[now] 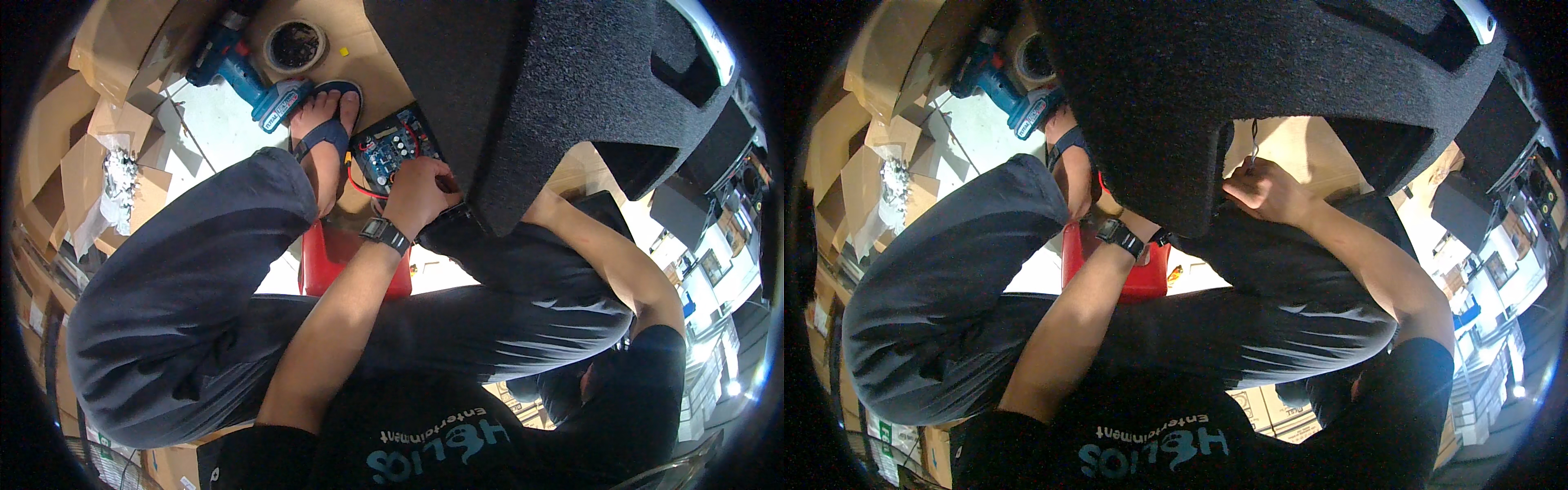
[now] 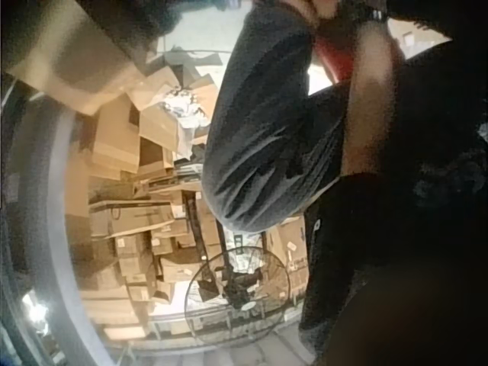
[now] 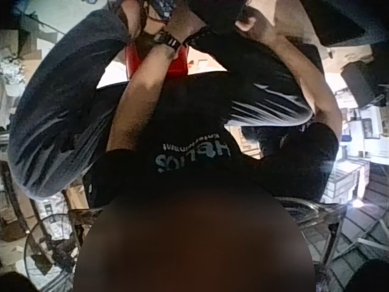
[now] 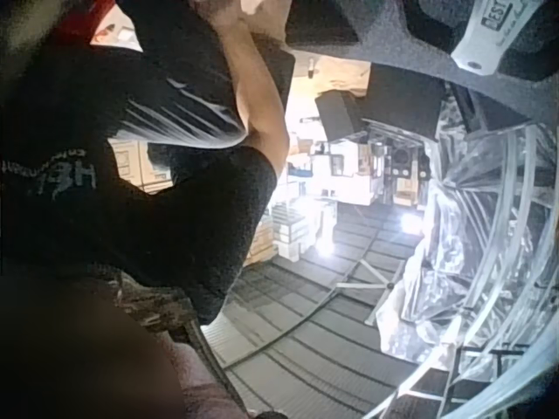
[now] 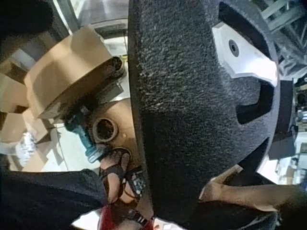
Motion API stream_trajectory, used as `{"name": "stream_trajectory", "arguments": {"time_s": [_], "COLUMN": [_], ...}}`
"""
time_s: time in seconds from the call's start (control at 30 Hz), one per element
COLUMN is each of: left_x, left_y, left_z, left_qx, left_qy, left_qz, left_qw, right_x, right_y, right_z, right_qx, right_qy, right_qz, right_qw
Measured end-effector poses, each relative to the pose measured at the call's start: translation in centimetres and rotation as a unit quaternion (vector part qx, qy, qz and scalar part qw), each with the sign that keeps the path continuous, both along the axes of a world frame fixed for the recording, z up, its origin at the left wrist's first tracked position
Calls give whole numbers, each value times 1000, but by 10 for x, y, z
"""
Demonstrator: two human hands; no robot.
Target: The person sits on the floor and assembles an electronic device by connecting wires and components to a circuit board. They use their hands to plug in connectors and adjust parts within a foam-lined case.
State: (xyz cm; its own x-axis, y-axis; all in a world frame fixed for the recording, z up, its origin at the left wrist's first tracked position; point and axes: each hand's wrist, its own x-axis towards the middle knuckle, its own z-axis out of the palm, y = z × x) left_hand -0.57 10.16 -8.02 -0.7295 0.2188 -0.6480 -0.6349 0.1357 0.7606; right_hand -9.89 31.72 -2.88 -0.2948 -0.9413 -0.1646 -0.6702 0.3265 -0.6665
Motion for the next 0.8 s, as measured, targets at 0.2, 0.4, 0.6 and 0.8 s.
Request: {"name": "stream_trajectory", "arguments": {"time_s": [0.2,0.4,0.6,0.8], "left_x": [-1,-1,5,16], "left_y": [-2,-4,0,-3], "left_z": [5,3,-5,-21], "left_qx": [-21,-21,-19,8], "left_qy": [37,20,17,64], "left_qz": [-1,-22,-21,-39], "left_qw": [999,999,999,997], "right_x": [1,1,4,-18], "right_y": [3,7,7,1], "right_z": [-4,-9,-11,15], "right_qx": [8,7,-1,38], "right_qy": [1,26,12,0], "right_qz": [18,54,38,7], "right_qw": [1000,998,999,999]}}
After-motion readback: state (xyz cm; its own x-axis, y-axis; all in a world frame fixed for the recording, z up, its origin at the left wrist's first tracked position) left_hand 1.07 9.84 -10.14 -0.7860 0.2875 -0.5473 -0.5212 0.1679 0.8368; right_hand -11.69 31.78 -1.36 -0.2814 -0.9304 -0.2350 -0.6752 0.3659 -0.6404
